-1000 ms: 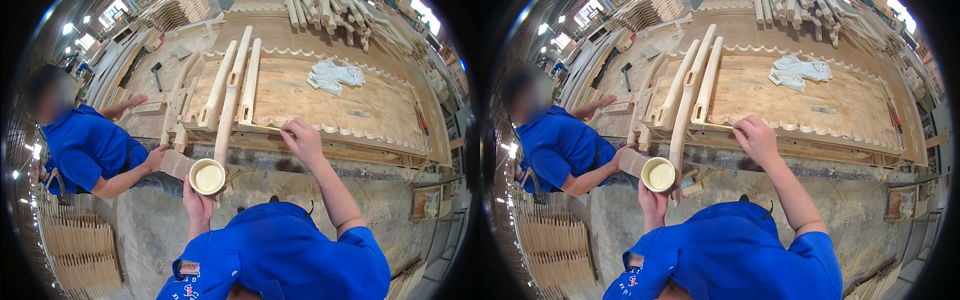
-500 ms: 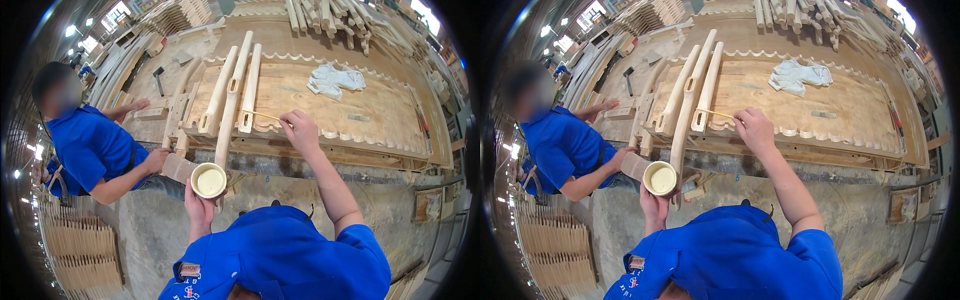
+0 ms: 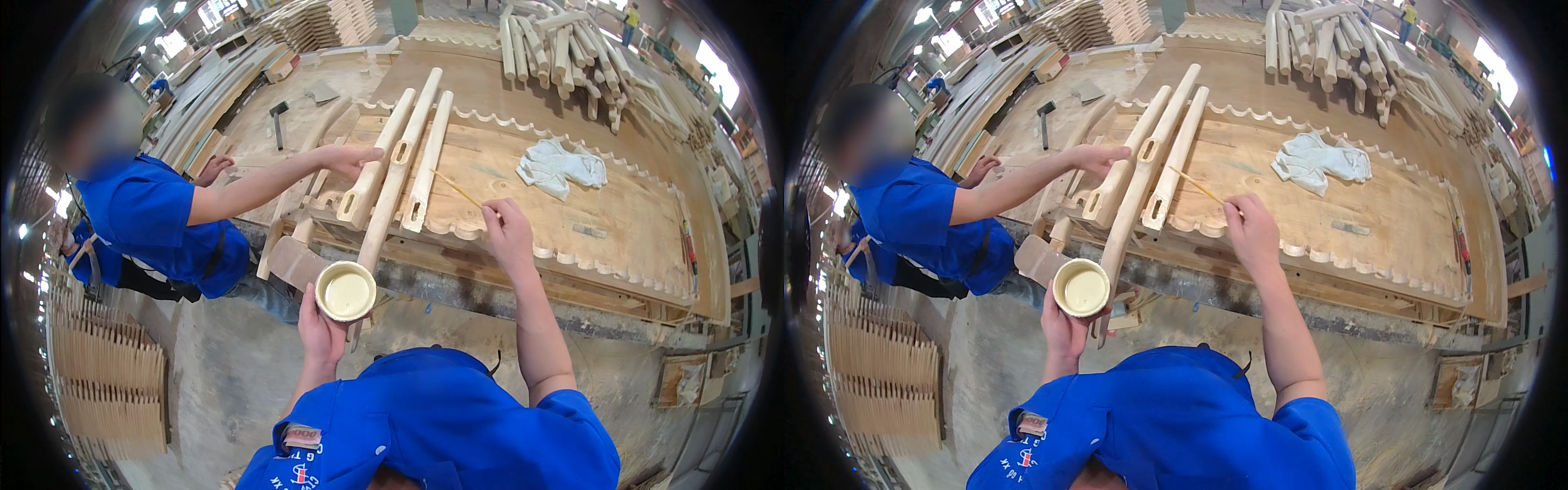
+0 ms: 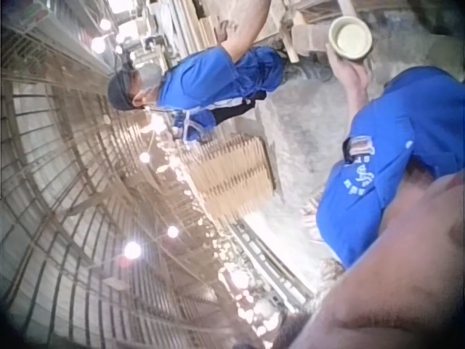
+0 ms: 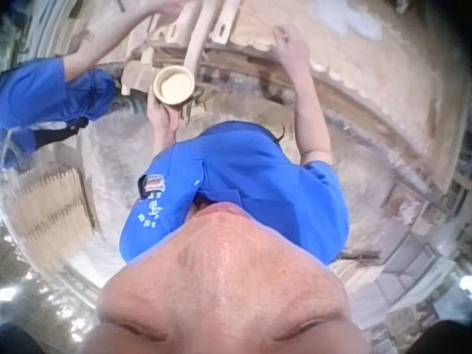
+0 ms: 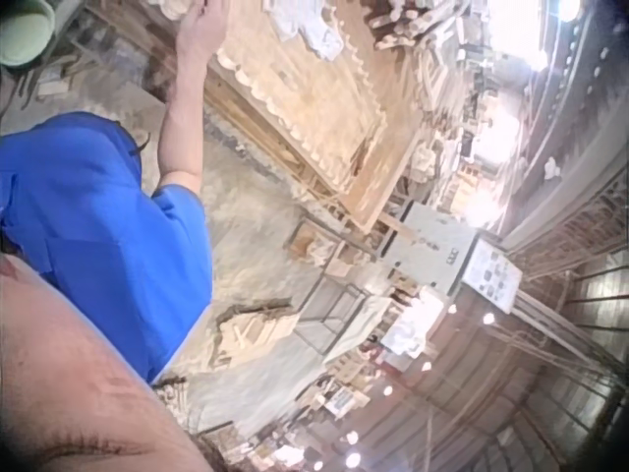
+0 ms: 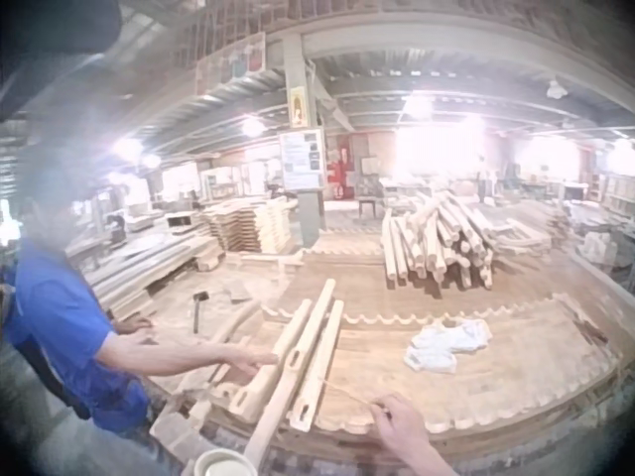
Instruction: The person applies a yellowish liquid to the ends of several wooden chair legs using a small brush and container. The person then wipes the brush on a cloth.
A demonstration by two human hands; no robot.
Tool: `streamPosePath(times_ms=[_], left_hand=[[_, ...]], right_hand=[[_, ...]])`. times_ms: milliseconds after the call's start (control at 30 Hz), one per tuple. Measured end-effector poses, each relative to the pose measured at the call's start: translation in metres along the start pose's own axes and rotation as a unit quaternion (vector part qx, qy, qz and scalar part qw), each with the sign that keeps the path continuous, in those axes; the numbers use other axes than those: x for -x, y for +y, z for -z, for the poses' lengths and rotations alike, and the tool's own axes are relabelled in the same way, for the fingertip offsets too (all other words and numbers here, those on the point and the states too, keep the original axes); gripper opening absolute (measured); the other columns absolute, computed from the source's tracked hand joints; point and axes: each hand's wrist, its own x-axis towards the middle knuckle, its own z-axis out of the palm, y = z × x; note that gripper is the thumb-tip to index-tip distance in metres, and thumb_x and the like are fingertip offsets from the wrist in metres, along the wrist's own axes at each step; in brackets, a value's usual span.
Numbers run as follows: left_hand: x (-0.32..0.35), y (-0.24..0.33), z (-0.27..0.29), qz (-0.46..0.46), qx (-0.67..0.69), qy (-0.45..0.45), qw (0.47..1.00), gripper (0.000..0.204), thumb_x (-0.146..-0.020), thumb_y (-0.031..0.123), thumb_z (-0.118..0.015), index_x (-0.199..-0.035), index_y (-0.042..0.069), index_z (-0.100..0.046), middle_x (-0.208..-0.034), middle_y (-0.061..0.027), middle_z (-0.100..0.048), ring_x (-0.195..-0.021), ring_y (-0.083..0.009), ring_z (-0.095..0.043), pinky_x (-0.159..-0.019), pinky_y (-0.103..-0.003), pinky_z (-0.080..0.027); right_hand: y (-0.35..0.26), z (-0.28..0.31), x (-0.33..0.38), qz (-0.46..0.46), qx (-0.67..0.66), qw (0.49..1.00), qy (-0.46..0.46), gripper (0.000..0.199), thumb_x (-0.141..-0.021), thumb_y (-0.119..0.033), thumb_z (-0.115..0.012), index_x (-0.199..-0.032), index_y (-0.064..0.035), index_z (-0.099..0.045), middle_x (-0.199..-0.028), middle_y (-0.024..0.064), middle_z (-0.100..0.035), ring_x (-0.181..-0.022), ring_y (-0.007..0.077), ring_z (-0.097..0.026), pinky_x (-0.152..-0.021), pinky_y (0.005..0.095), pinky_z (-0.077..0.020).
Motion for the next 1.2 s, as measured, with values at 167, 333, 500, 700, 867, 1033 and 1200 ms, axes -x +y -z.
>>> streamPosePath(times_ms=[167, 333, 500, 700, 867, 1033, 1200], left_hand=[[-0.001, 0.001, 0.003, -0.003, 0.013, -0.019, 1.000, 0.048, -0.099, 0.039, -0.025, -0.126, 0.004, -0.046, -0.119, -0.0146, -0.057, -0.103, -0.0292, -0.060, -0.076, -0.050, -0.055], [-0.013, -0.006, 0.016, -0.021, 0.056, 0.002, 0.998, 0.041, -0.100, 0.032, -0.034, -0.121, 0.000, -0.045, -0.118, -0.0151, -0.055, -0.107, -0.0263, -0.058, -0.085, -0.046, -0.052], [-0.035, 0.002, -0.015, -0.057, 0.012, 0.013, 0.998, 0.037, -0.098, 0.031, -0.040, -0.119, 0.001, -0.044, -0.118, -0.0126, -0.053, -0.108, -0.0232, -0.058, -0.087, -0.042, -0.051], [-0.038, 0.006, -0.028, -0.052, -0.009, -0.002, 0.999, 0.039, -0.099, 0.032, -0.036, -0.120, 0.001, -0.047, -0.116, -0.0137, -0.058, -0.103, -0.0241, -0.061, -0.082, -0.042, -0.055], [-0.034, 0.003, -0.029, -0.041, 0.029, 0.007, 0.999, 0.036, -0.098, 0.033, -0.039, -0.119, 0.003, -0.043, -0.115, -0.0128, -0.056, -0.100, -0.0231, -0.062, -0.078, -0.044, -0.055], [-0.036, 0.005, -0.023, -0.028, 0.050, -0.031, 0.998, 0.040, -0.099, 0.034, -0.033, -0.121, 0.002, -0.042, -0.115, -0.0155, -0.056, -0.098, -0.0273, -0.063, -0.071, -0.044, -0.057], [-0.052, 0.011, -0.034, 0.000, 0.016, -0.041, 0.999, 0.050, -0.099, 0.039, -0.024, -0.127, 0.002, -0.044, -0.119, -0.0162, -0.056, -0.103, -0.0286, -0.061, -0.077, -0.046, -0.055]], right_hand=[[0.006, 0.023, 0.003, -0.020, -0.043, 0.999, -0.026, 0.013, -0.085, -0.011, -0.060, -0.091, -0.0001, -0.063, -0.080, 0.0100, -0.057, -0.066, 0.0164, -0.056, -0.060, 0.0267, -0.0451], [-0.026, 0.031, 0.002, 0.043, -0.057, 0.995, -0.067, 0.011, -0.083, -0.011, -0.062, -0.090, -0.0028, -0.064, -0.074, 0.0068, -0.057, -0.065, 0.0153, -0.056, -0.057, 0.0263, -0.0444], [-0.088, 0.043, -0.016, 0.287, 0.124, 0.936, -0.162, 0.010, -0.077, -0.017, -0.066, -0.079, -0.0081, -0.062, -0.070, 0.0026, -0.058, -0.066, 0.0191, -0.057, -0.056, 0.0318, -0.0456], [-0.158, 0.039, -0.037, 0.435, 0.290, 0.828, -0.204, 0.017, -0.074, -0.022, -0.066, -0.069, -0.0096, -0.055, -0.068, 0.0018, -0.059, -0.068, 0.0212, -0.057, -0.058, 0.0338, -0.0464], [-0.143, 0.024, -0.047, 0.349, 0.200, 0.858, -0.319, 0.016, -0.079, -0.024, -0.064, -0.078, -0.0089, -0.062, -0.072, 0.0061, -0.062, -0.071, 0.0228, -0.061, -0.060, 0.0366, -0.0472], [-0.112, 0.022, -0.046, 0.090, 0.007, 0.922, -0.376, 0.017, -0.080, -0.023, -0.064, -0.085, -0.0067, -0.066, -0.070, 0.0054, -0.062, -0.061, 0.0168, -0.058, -0.058, 0.0311, -0.0450], [-0.082, 0.009, -0.044, 0.039, -0.053, 0.940, -0.334, 0.014, -0.081, -0.018, -0.065, -0.082, -0.0034, -0.063, -0.066, 0.0002, -0.055, -0.059, 0.0086, -0.048, -0.055, 0.0256, -0.0400]])
